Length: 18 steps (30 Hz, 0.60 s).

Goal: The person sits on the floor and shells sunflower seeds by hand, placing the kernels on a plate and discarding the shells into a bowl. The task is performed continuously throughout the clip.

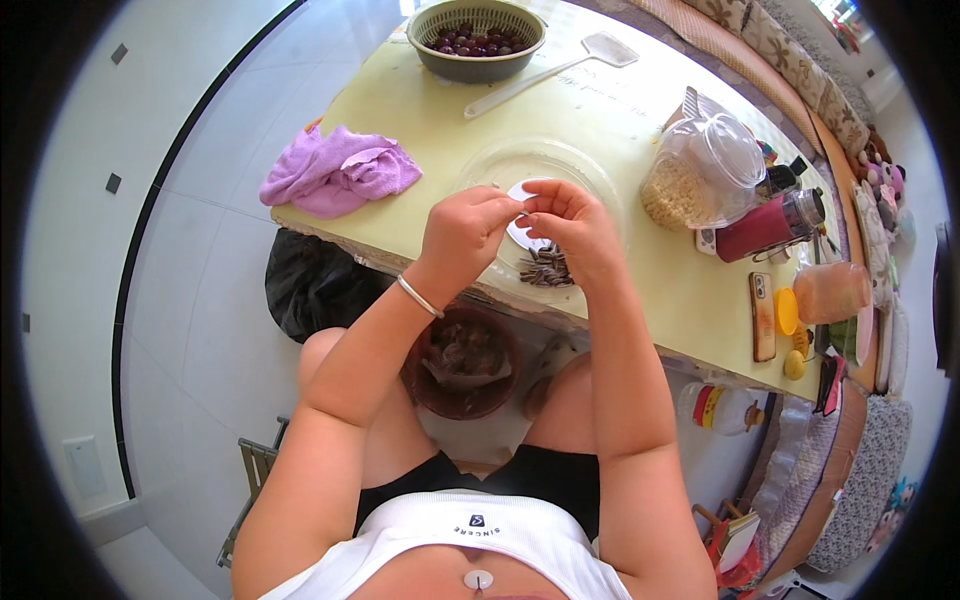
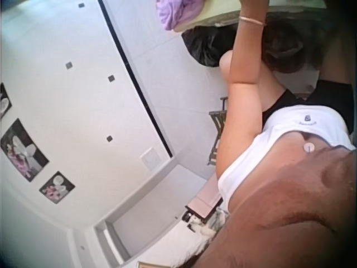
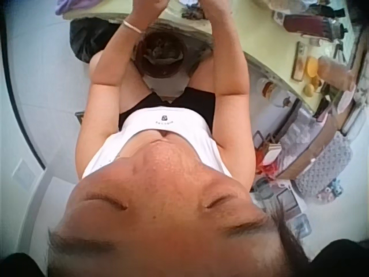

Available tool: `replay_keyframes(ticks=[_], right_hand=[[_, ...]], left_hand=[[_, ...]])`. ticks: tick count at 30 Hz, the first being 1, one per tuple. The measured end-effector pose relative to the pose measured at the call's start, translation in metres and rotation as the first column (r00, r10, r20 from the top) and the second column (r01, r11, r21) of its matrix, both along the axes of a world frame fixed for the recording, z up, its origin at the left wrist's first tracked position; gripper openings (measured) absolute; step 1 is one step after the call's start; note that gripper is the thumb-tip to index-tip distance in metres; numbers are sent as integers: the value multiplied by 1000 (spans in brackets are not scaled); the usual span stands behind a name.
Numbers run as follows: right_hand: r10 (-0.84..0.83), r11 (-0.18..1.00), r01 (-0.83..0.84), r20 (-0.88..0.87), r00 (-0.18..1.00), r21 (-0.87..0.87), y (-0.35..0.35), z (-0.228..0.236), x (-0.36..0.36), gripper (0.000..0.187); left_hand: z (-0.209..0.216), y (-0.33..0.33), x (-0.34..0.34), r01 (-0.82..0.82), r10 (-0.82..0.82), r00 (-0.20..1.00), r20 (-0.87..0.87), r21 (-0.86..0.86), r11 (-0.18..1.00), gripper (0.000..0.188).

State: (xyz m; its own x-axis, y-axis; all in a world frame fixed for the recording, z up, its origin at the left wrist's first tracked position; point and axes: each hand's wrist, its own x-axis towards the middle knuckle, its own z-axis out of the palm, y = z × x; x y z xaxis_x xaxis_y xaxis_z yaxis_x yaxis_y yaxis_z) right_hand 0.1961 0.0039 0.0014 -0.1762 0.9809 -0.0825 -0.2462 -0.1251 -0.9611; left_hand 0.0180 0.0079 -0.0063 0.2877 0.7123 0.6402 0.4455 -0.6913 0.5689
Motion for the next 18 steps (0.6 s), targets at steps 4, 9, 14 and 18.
replay_keyframes(ticks=[4,9,14,18], right_hand=[[-93,995,97,216,972,-9,-2,-4,-6,12],[-229,973,224,175,958,45,-5,-9,-19,12],[-348,936,336,125,929,106,-10,-13,-31,12],[-381,919,341,233,895,197,-8,-18,-35,11]], left_hand=[[-2,0,5,-71,73,988,139,-18,997,17],[-4,-2,8,-90,89,992,88,3,996,17],[-3,-4,10,-126,126,992,27,35,991,17],[-4,-7,9,-138,138,990,-7,28,990,17]])
